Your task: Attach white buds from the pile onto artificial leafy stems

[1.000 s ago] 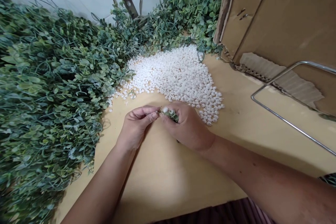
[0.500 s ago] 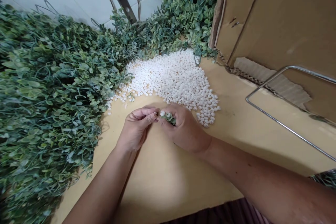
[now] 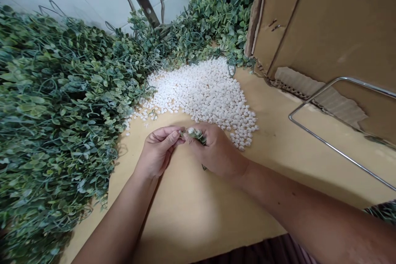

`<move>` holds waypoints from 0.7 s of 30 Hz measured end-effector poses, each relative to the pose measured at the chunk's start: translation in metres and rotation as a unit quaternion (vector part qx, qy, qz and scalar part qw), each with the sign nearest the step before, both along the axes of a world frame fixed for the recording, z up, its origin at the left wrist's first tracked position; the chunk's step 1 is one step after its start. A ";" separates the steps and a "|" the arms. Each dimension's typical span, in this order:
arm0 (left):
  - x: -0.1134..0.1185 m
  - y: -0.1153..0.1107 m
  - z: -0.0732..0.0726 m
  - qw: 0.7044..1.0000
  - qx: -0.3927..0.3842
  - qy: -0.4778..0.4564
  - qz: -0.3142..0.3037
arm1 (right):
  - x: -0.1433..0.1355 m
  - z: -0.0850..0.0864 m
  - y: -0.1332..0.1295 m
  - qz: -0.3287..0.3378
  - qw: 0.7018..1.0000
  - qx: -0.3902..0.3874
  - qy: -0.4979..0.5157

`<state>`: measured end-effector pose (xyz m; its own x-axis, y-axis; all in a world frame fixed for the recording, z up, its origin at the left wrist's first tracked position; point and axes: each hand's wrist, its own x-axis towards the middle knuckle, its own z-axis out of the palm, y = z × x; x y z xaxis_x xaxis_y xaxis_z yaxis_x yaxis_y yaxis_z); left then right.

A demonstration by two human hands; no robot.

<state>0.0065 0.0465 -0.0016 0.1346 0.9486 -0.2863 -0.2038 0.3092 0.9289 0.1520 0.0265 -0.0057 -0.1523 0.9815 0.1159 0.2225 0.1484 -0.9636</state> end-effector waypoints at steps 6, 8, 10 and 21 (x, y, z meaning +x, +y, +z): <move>0.001 0.000 -0.003 1.000 0.017 0.012 -0.006 | 0.000 -0.002 0.000 -0.004 1.000 -0.006 -0.007; 0.001 0.001 -0.004 1.000 0.021 0.014 -0.008 | 0.000 -0.003 -0.001 -0.005 1.000 -0.003 -0.004; 0.001 0.001 -0.005 0.999 0.025 0.018 -0.008 | -0.001 -0.004 -0.001 -0.006 1.000 0.002 -0.001; 0.005 -0.001 -0.001 1.000 0.019 0.017 0.010 | 0.000 0.002 0.002 -0.013 1.000 -0.023 0.007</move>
